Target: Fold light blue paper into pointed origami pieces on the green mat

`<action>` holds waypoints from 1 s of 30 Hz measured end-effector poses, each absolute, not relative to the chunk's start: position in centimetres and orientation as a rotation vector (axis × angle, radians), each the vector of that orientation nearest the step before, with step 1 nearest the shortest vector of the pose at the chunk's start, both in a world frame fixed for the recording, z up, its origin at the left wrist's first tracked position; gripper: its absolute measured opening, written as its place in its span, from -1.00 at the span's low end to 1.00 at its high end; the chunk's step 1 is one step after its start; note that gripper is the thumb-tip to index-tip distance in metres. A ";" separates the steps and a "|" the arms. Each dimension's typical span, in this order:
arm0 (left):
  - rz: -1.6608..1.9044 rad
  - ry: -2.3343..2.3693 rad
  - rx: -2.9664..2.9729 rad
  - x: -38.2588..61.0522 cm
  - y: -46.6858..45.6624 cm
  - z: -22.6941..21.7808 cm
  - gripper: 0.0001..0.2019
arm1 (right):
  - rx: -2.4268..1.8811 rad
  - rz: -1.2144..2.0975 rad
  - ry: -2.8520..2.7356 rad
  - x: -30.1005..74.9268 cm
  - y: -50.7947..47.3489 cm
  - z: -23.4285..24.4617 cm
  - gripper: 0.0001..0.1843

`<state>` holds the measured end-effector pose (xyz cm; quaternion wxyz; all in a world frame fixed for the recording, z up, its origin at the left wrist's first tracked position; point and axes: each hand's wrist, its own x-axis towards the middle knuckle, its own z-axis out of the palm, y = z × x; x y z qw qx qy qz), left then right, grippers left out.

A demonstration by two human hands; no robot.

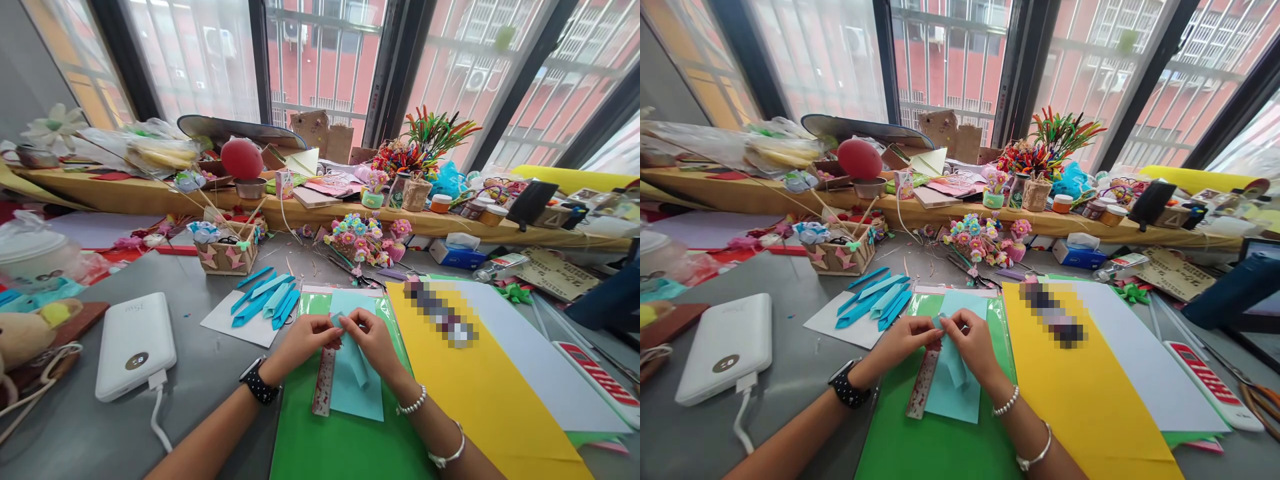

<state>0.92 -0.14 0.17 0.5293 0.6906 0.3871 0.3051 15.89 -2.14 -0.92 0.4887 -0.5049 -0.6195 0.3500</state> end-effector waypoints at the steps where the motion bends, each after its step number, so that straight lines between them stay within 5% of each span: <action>1: 0.741 0.933 1.627 0.9 -0.1 0.1 -0.73 | -1.225 0.855 -1.506 16.0 -2.1 -0.9 -0.73; 30: 0.884 0.994 1.451 0.3 1.0 0.0 -0.78 | -1.320 0.929 -1.609 16.5 -1.9 -1.0 -0.77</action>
